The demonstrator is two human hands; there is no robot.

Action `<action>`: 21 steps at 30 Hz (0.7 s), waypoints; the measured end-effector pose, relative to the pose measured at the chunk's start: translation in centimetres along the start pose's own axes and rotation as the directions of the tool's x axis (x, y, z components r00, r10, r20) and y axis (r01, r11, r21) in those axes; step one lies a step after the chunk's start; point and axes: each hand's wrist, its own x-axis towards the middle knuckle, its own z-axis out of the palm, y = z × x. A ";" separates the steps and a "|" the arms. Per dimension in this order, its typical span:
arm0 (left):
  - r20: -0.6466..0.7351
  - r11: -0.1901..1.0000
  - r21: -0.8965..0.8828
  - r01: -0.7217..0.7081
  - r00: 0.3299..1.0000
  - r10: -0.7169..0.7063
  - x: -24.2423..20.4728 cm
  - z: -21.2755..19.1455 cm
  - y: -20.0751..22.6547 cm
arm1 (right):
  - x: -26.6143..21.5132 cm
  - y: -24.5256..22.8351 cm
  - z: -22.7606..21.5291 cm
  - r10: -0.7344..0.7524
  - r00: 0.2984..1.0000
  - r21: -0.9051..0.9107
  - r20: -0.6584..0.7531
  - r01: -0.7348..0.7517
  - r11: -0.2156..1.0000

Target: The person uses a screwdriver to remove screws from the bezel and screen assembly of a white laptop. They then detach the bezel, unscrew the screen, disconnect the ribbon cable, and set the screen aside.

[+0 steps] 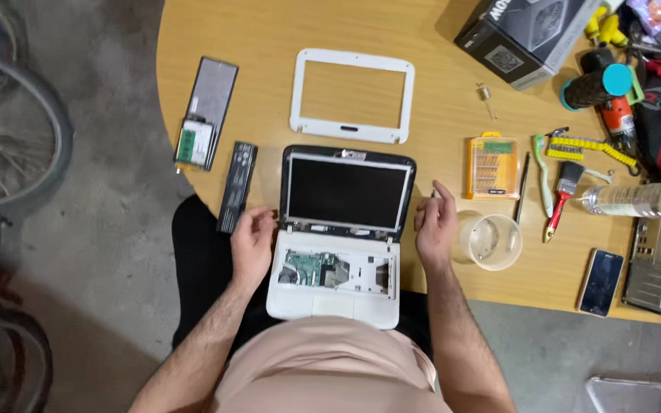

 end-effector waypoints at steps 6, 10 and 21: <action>0.073 0.994 0.078 -0.082 0.994 0.077 -2.4 -1.0 -3.6 | -5.0 2.8 -2.7 0.155 0.986 0.140 0.056 -0.161 0.977; 0.062 0.978 0.132 -0.162 0.986 0.155 -1.7 -0.5 -5.6 | -8.2 1.4 -2.7 0.169 0.978 0.085 0.121 -0.180 0.980; 0.119 0.994 -0.060 -0.096 0.988 0.102 0.6 1.6 -6.3 | -11.9 2.8 -4.1 0.331 0.930 -0.177 0.161 -0.302 0.937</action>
